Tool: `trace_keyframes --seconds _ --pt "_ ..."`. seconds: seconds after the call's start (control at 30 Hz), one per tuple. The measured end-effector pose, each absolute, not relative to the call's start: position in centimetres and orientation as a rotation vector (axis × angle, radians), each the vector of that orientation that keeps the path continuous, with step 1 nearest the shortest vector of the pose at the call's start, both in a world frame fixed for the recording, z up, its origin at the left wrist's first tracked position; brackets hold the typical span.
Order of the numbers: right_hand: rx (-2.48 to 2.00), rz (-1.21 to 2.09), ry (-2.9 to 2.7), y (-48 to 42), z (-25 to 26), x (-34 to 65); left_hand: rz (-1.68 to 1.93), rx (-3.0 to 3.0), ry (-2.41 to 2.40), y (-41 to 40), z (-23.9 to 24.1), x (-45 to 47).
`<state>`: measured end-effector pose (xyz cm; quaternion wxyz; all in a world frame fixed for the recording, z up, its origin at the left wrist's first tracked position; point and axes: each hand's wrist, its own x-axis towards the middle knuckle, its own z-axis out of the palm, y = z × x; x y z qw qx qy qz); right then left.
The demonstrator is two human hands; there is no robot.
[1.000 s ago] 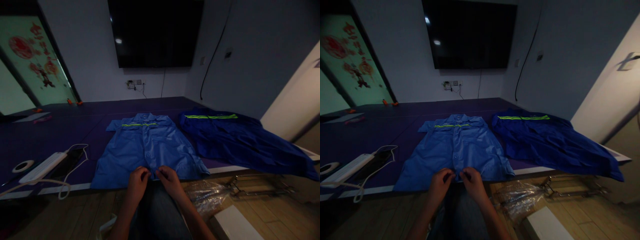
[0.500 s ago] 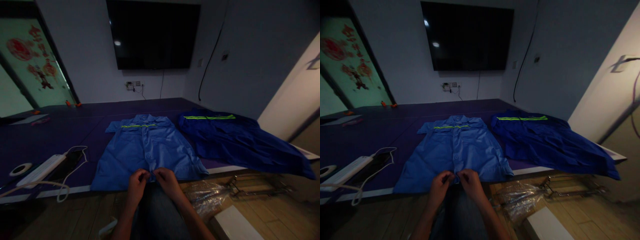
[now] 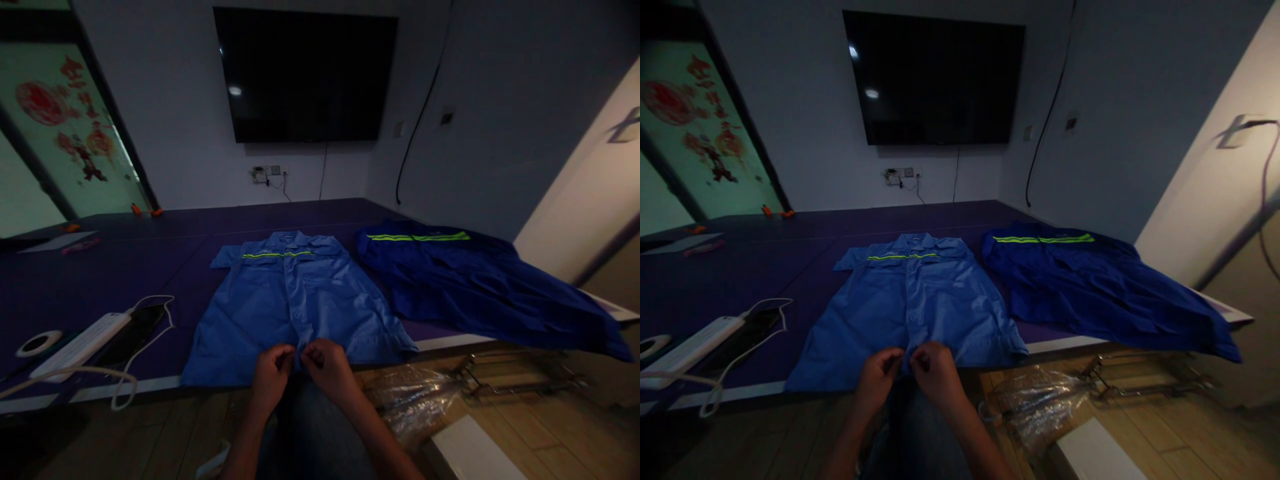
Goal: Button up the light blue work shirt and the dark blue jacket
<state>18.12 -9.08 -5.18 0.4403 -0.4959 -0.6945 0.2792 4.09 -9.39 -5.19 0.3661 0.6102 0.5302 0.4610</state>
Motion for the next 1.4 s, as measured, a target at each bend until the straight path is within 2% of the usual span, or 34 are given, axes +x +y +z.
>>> trace_keyframes --seconds 0.47,1.0,1.4 --pt "-1.449 0.3 -1.775 -10.1 -5.4 16.6 1.206 1.398 1.287 -9.1 -5.2 4.1" --pt "-1.223 0.271 -1.645 -11.2 -7.8 16.0 1.288 1.397 1.347 -8.8 -5.2 4.8" --pt "-1.347 0.292 -1.815 -10.8 -5.7 16.6 1.216 1.406 1.254 -8.5 -5.5 4.3"
